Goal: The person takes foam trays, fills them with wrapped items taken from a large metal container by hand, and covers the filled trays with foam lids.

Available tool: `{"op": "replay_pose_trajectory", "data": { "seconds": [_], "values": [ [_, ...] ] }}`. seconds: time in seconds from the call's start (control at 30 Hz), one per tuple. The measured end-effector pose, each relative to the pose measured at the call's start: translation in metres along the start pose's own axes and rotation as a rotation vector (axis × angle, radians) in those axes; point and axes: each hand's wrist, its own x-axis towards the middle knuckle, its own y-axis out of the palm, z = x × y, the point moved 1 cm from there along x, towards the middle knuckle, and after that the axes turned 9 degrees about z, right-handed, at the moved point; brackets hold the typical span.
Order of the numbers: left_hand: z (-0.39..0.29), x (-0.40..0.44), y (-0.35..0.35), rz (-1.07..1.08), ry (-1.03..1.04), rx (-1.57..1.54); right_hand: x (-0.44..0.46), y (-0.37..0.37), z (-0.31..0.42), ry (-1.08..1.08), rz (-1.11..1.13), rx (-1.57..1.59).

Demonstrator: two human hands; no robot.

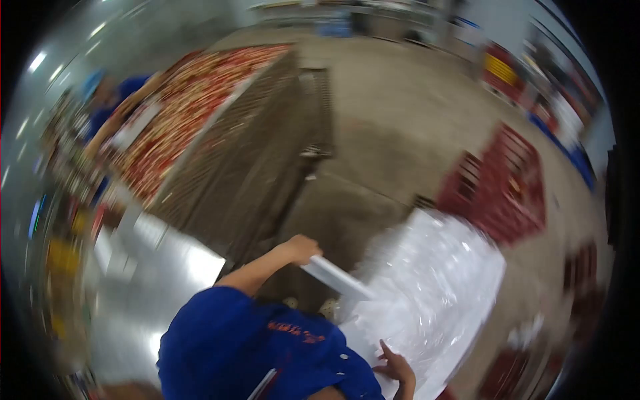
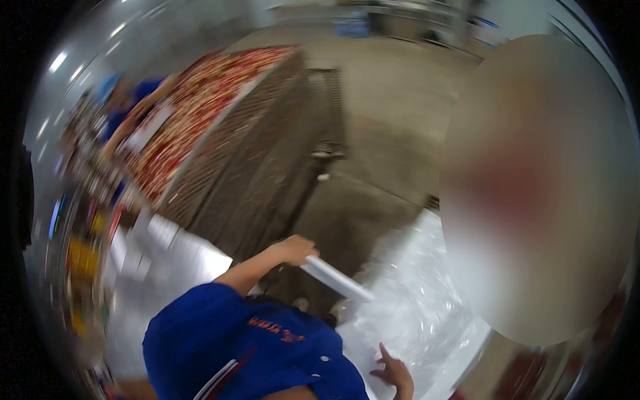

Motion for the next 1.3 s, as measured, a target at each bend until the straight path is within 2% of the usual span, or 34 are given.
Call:
{"op": "replay_pose_trajectory", "data": {
  "seconds": [0.03,0.07,0.1,0.13,0.23,0.27,0.33,0.37,0.4,0.43,0.47,0.5,0.53,0.6,0.63,0.67,0.7,0.77,0.83,0.9,0.93,0.97,1.0,1.03,1.07,1.1,1.13,1.27,1.3],
  "values": [
    [0.009,-0.024,-0.002,-0.038,-0.056,-0.150,0.005,-0.015,0.012,-0.054,0.086,-0.096],
    [0.024,-0.053,0.014,-0.175,-0.008,-0.393,0.007,-0.026,0.016,-0.096,0.073,0.290],
    [0.026,-0.093,0.007,-0.181,-0.073,-0.698,0.013,-0.036,0.017,-0.097,0.056,0.688],
    [0.038,-0.113,0.024,-0.307,-0.080,-0.765,0.025,-0.046,0.015,-0.098,0.121,0.611],
    [0.057,-0.190,0.084,-0.394,-0.151,-1.136,0.060,-0.072,0.010,0.143,-0.038,-0.085],
    [0.059,-0.218,0.107,-0.431,-0.174,-1.242,0.065,-0.083,0.022,0.141,-0.013,-0.139],
    [0.060,-0.272,0.163,-0.541,-0.267,-1.268,0.076,-0.092,0.094,-0.061,0.270,-0.229],
    [0.064,-0.297,0.198,-0.574,-0.319,-1.399,0.078,-0.089,0.142,-0.063,0.226,-0.166],
    [0.062,-0.323,0.235,-0.602,-0.370,-1.524,0.093,-0.084,0.144,-0.116,0.209,0.235],
    [0.056,-0.349,0.268,-0.661,-0.405,-1.598,0.104,-0.076,0.170,-0.152,0.232,0.267],
    [0.053,-0.371,0.298,-0.711,-0.432,-1.665,0.120,-0.071,0.195,-0.158,0.268,-0.033],
    [0.055,-0.388,0.334,-0.726,-0.521,-1.720,0.127,-0.050,0.243,-0.218,0.292,-0.049],
    [0.057,-0.402,0.358,-0.713,-0.507,-1.726,0.142,-0.028,0.280,-0.419,0.272,-0.397],
    [0.060,-0.417,0.407,-0.751,-0.687,-1.886,0.179,0.039,0.336,-0.730,0.234,-0.364],
    [0.066,-0.417,0.433,-0.734,-0.750,-1.932,0.199,0.074,0.366,-0.943,0.231,-0.549],
    [0.072,-0.416,0.457,-0.712,-0.731,-1.947,0.209,0.114,0.401,-0.965,0.297,-0.595],
    [0.075,-0.415,0.474,-0.785,-0.845,-1.920,0.226,0.153,0.424,-1.147,0.299,-0.717],
    [0.083,-0.403,0.526,-0.878,-1.030,-1.881,0.266,0.225,0.449,-1.300,0.287,-0.861],
    [0.081,-0.399,0.563,-1.155,-1.088,-1.585,0.321,0.284,0.447,-1.311,0.413,-1.067],
    [0.072,-0.390,0.594,-1.628,-0.937,-2.185,0.369,0.325,0.434,-1.258,0.593,-1.208],
    [0.062,-0.390,0.615,-1.595,-0.822,-2.350,0.389,0.345,0.416,-1.433,0.528,-1.214],
    [0.061,-0.371,0.681,-1.661,-0.639,-2.320,0.378,0.351,0.418,-1.495,0.363,-1.057],
    [0.051,-0.387,0.663,-1.490,-0.267,-2.413,0.395,0.366,0.409,-1.549,0.310,-0.910],
    [0.047,-0.379,0.662,-1.465,-0.264,-2.559,0.423,0.388,0.395,-1.530,0.359,-0.997],
    [0.034,-0.388,0.643,-1.494,-0.444,-2.273,0.394,0.388,0.408,-1.565,0.153,-1.073],
    [0.003,-0.406,0.543,-1.656,-0.576,-2.413,0.398,0.401,0.405,-1.548,0.113,-1.094],
    [0.032,-0.408,0.521,-1.593,-0.511,-2.397,0.393,0.402,0.415,-1.330,0.283,-1.309],
    [0.099,-0.461,0.458,-1.676,-0.530,-2.096,0.394,0.391,0.432,-1.345,0.116,-1.308],
    [0.111,-0.463,0.447,-1.713,-0.527,-2.025,0.359,0.360,0.457,-1.273,0.211,-1.291]
  ]
}}
